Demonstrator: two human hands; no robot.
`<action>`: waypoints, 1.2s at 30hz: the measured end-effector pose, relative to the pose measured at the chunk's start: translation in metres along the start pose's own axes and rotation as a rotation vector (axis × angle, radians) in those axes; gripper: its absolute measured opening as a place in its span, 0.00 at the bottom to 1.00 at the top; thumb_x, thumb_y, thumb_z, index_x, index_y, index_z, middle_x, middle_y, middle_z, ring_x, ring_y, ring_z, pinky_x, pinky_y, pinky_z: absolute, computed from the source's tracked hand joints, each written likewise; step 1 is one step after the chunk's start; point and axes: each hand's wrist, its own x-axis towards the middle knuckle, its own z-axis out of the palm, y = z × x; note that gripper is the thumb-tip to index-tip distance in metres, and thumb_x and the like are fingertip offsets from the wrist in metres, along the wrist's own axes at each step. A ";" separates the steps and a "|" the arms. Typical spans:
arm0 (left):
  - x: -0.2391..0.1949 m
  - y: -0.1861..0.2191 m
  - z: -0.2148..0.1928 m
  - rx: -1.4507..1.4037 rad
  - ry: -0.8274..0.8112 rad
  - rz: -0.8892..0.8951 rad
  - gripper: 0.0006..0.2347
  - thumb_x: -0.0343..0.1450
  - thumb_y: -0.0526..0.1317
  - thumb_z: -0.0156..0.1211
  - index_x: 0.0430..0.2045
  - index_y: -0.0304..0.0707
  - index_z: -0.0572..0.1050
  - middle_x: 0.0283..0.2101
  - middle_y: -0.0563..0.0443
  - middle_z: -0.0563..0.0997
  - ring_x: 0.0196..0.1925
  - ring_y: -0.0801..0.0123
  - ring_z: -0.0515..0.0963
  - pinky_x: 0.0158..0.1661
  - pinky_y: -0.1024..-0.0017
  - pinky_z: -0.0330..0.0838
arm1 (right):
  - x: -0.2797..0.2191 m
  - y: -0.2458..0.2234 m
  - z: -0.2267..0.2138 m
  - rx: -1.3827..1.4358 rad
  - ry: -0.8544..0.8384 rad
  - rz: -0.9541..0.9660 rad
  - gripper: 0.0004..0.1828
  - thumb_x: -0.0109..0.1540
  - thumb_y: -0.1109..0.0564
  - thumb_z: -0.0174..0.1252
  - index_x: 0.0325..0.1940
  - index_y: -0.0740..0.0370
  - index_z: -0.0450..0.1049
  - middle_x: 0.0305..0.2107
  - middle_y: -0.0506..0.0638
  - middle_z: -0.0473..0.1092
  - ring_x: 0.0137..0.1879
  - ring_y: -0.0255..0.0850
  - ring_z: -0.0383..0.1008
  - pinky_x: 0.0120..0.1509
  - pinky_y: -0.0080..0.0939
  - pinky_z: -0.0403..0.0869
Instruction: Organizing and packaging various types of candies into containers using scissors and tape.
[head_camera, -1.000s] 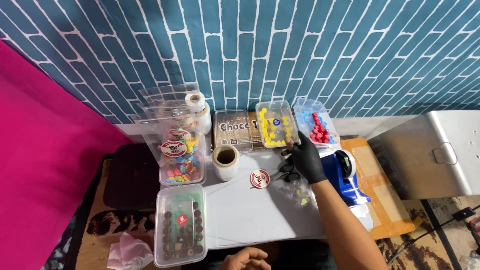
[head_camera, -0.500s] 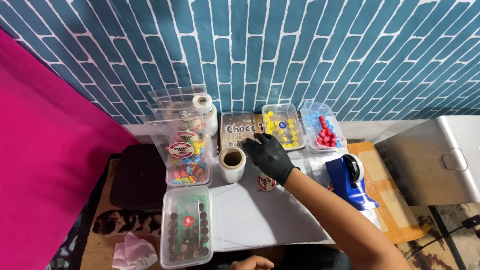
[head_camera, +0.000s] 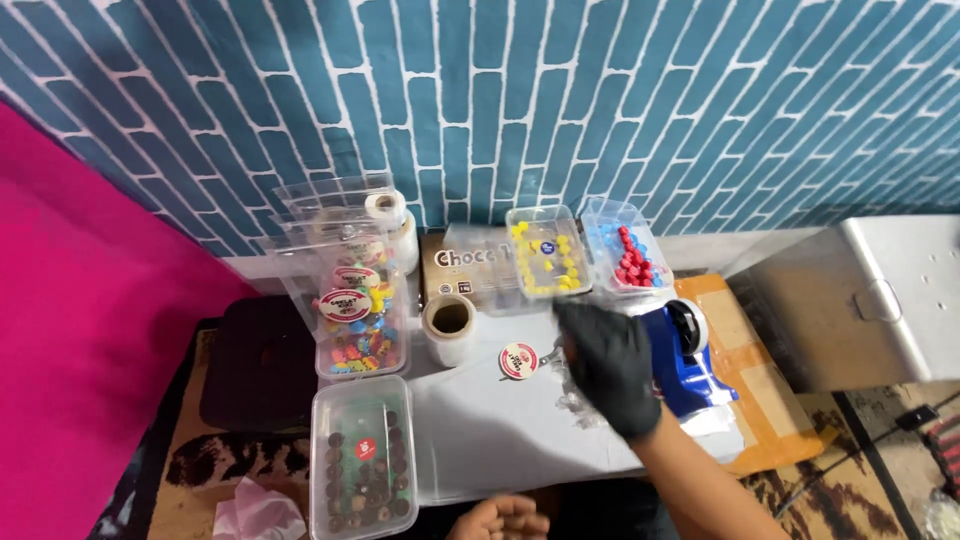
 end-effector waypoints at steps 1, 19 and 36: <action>0.017 -0.014 -0.011 -0.216 -0.386 0.182 0.23 0.69 0.47 0.62 0.58 0.41 0.69 0.57 0.39 0.80 0.58 0.58 0.82 0.61 0.67 0.74 | -0.028 -0.008 -0.009 0.009 -0.042 -0.063 0.18 0.68 0.58 0.52 0.61 0.53 0.75 0.51 0.51 0.78 0.51 0.51 0.78 0.52 0.51 0.72; -0.025 0.078 0.038 -0.525 0.024 0.000 0.16 0.73 0.36 0.53 0.55 0.28 0.73 0.54 0.18 0.84 0.40 0.38 0.87 0.30 0.56 0.82 | 0.002 0.081 -0.027 -0.157 -0.218 0.136 0.21 0.55 0.46 0.71 0.49 0.53 0.79 0.28 0.54 0.74 0.34 0.55 0.74 0.33 0.54 0.70; -0.019 0.074 0.036 -0.684 0.000 0.070 0.24 0.71 0.36 0.44 0.65 0.37 0.69 0.56 0.32 0.76 0.50 0.37 0.80 0.38 0.41 0.78 | 0.025 0.052 -0.028 -0.228 -0.201 0.081 0.04 0.55 0.62 0.61 0.26 0.55 0.76 0.20 0.54 0.70 0.30 0.60 0.71 0.27 0.57 0.63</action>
